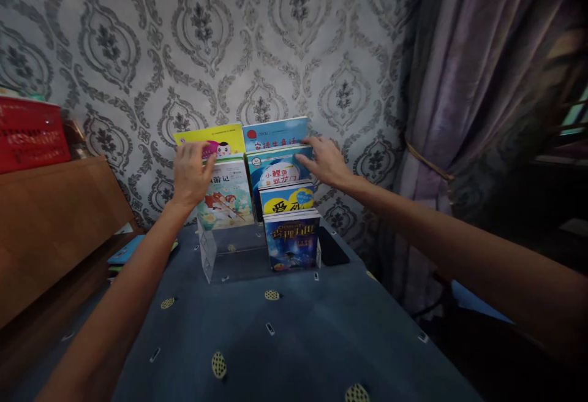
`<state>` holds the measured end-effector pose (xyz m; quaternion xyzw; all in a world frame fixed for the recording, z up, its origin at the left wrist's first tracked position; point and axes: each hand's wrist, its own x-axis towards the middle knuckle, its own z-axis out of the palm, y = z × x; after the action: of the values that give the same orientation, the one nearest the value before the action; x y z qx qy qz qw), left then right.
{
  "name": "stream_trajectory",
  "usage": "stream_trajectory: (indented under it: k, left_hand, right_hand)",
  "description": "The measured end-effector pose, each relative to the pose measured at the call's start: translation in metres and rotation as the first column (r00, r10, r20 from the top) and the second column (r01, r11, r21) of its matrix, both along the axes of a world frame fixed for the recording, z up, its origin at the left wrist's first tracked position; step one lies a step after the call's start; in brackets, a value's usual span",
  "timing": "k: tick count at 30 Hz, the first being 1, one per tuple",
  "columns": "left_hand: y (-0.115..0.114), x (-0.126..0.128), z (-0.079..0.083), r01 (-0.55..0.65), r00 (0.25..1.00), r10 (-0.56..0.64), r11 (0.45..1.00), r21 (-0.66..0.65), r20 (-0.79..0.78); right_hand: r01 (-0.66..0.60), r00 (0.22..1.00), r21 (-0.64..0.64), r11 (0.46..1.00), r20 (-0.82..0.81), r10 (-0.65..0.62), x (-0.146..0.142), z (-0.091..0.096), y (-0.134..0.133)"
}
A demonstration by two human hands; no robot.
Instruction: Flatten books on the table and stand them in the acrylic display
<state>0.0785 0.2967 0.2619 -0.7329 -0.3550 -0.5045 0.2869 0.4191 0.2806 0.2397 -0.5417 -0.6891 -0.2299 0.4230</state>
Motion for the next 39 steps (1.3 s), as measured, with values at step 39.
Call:
stream_trajectory:
  k: [39]
  left_hand:
    - [0.025,-0.046,-0.188,0.236,0.818,0.007,0.908,-0.346,0.576]
  right_hand:
    - [-0.662,0.662,-0.151,0.735,-0.579,0.477,-0.189,-0.167,-0.064]
